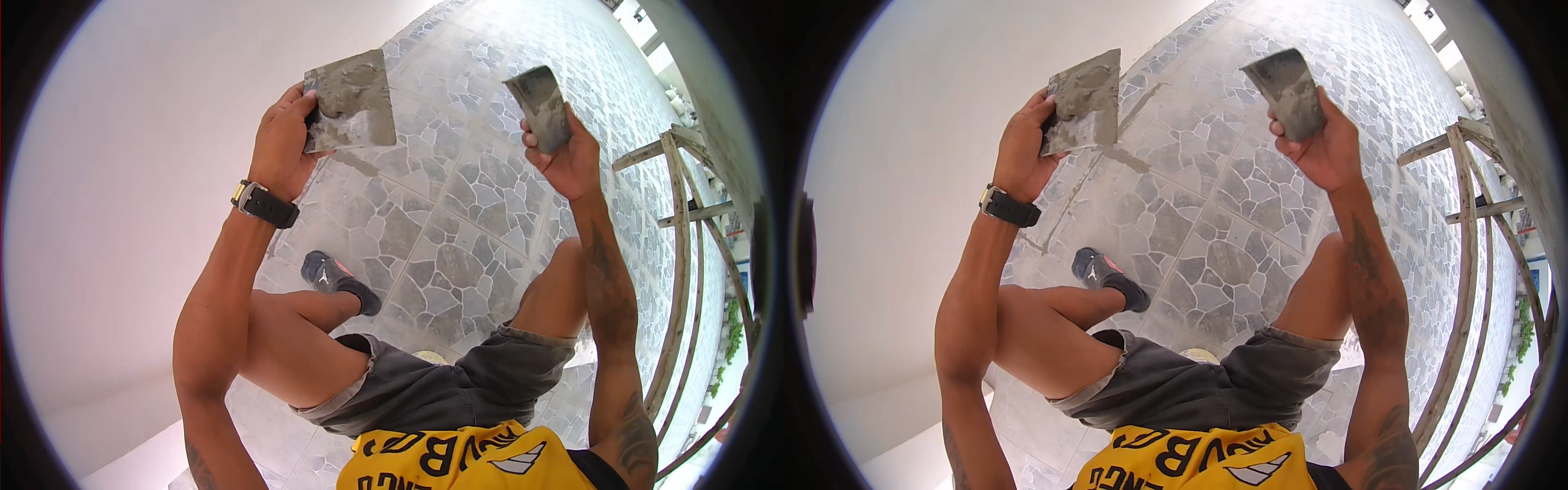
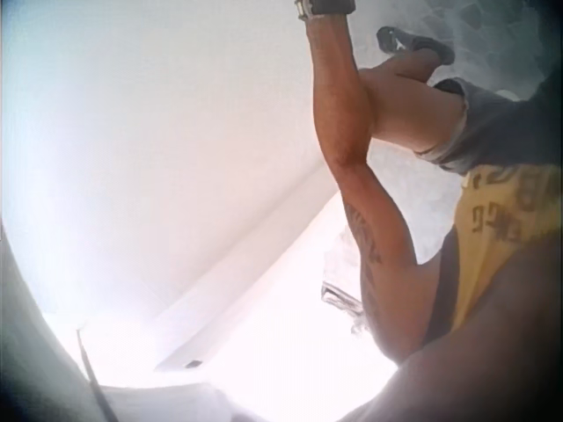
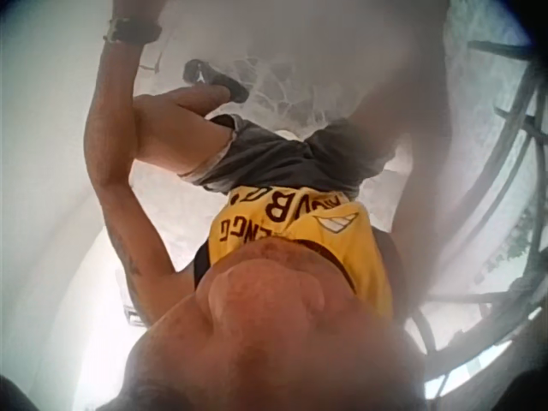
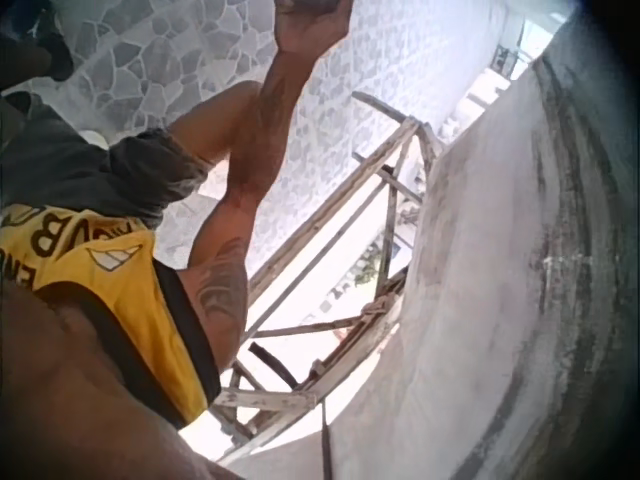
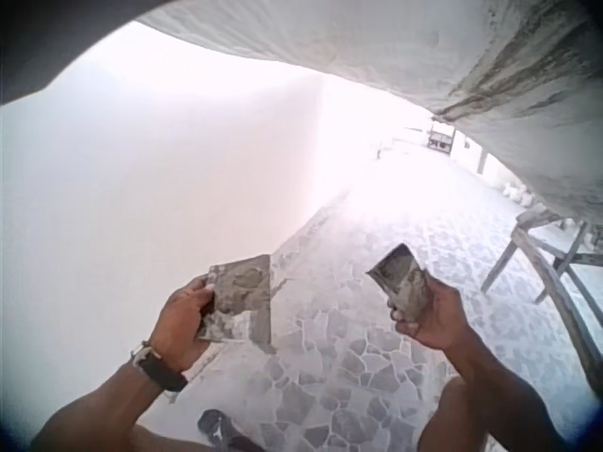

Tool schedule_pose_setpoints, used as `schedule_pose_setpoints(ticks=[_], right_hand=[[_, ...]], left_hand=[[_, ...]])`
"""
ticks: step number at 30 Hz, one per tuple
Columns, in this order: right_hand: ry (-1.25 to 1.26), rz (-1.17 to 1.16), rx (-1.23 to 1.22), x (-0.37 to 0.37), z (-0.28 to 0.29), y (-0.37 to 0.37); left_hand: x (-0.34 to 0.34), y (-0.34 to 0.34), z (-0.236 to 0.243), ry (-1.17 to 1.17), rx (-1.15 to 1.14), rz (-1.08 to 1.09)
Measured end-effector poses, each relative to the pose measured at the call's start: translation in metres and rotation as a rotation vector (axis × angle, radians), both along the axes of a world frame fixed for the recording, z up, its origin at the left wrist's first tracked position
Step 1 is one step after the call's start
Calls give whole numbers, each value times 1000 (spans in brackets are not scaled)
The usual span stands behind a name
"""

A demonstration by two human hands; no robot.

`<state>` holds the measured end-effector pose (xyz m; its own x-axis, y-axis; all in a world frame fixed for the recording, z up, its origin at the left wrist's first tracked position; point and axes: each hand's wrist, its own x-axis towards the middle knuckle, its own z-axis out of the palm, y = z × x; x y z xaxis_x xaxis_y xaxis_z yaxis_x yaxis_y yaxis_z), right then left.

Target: Applying mortar or grout to fill gaps between floor stones using putty knives.

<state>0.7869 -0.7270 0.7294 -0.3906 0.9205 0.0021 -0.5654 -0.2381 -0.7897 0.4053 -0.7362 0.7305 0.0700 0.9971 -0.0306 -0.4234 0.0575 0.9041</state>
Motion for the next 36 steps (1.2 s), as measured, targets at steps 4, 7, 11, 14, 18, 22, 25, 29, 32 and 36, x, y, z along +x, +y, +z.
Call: schedule_pose_setpoints(ticks=[4, 7, 11, 14, 18, 22, 25, 29, 32, 36], right_hand=[[-80, 201, 309, -34, 70, -6], [-134, 299, 313, -52, 82, 1], [-217, 415, 323, -53, 41, 44], [-638, 209, 406, -52, -6, 90], [-1088, 132, 640, -72, -86, 184], [-1446, 27, 1076, -78, -172, 282], [-1543, 110, 1150, -71, -237, 347], [-1634, 182, 1234, -72, -313, 410], [-1662, 254, 1232, -77, -362, 442], [-1700, 286, 1209, -88, -397, 468]], left_hand=[[-42, -10, -1, 28, 55, -15], [-59, 0, -6, 75, 41, -9], [-63, 55, -37, 30, 0, 24], [-42, 108, -82, -77, -33, 84], [-20, 206, -188, -48, 29, 43], [15, 296, -300, -43, -43, 47], [36, 350, -368, 1, -100, 64], [51, 402, -452, 38, -74, 48], [54, 427, -501, 159, -98, 166], [57, 450, -534, 259, -6, 167]])
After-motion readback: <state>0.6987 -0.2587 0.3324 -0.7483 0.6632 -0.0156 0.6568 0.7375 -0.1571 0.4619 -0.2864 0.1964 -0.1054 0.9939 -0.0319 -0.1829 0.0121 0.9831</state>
